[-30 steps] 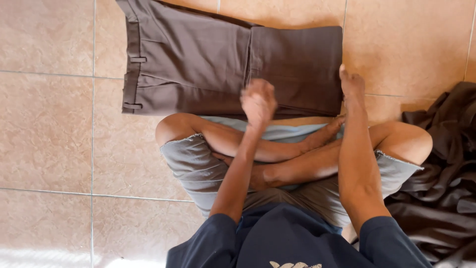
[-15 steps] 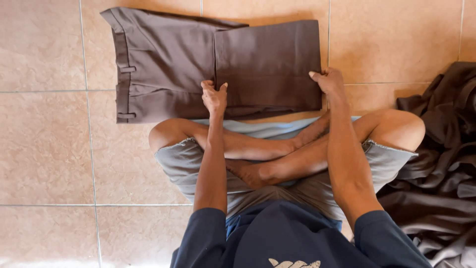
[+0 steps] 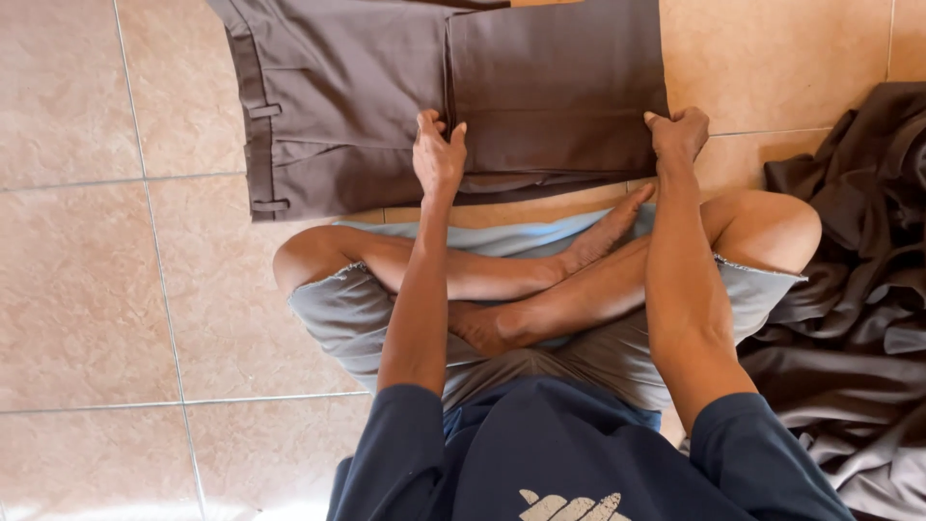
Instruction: The person sits cross-legged on a tiled floor and folds a pair of brown trousers by hand. They smooth the fabric, fold the legs together, and then fold the garment into a compact rectangle before placing it aside.
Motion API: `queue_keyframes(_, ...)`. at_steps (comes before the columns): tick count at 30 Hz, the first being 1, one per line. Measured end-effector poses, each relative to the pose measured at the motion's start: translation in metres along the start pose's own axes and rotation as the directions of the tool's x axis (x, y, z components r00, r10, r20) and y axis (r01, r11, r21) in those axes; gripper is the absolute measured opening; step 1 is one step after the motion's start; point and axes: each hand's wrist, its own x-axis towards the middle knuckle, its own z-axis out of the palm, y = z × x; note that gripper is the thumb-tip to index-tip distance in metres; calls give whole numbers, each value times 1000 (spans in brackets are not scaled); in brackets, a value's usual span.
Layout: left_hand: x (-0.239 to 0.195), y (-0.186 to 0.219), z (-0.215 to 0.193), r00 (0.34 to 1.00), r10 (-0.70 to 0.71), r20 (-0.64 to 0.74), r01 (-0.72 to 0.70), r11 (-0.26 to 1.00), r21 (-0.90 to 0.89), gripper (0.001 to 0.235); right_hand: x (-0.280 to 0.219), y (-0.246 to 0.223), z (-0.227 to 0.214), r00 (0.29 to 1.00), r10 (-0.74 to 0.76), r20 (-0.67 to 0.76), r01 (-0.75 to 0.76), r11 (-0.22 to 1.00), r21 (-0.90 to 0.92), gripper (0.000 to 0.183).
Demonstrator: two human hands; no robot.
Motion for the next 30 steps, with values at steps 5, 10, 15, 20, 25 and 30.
queue_keyframes(5, -27, -54, -28, 875, 435, 212, -455, 592, 665, 113, -40, -53, -30, 981, 62, 186, -100, 973, 208, 38)
queue_keyframes(10, -23, -36, -39, 912, 280, 301, -411, 627, 662, 134, -41, -53, -30, 997, 81, 6, -82, 991, 107, 53)
queue_keyframes(15, -30, -32, -35, 885, 392, 251, -462, 672, 579, 135, -77, -65, -18, 976, -219, 10, 194, 844, -500, 69)
queue_keyframes(20, -64, -21, -4, 524, 818, 238, -832, 430, 351, 52, -151, -49, 5, 505, -741, 443, 859, 382, -341, 16)
queue_keyframes(25, -53, -80, 65, 424, 873, 240, -877, 330, 351, 17, -169, -29, 31, 417, -762, 496, 882, 207, -422, 11)
queue_keyframes(30, -61, -55, 36, 352, 927, 131, -898, 295, 327, 8, -166, -30, 29, 315, -795, 519, 891, 58, -451, 16)
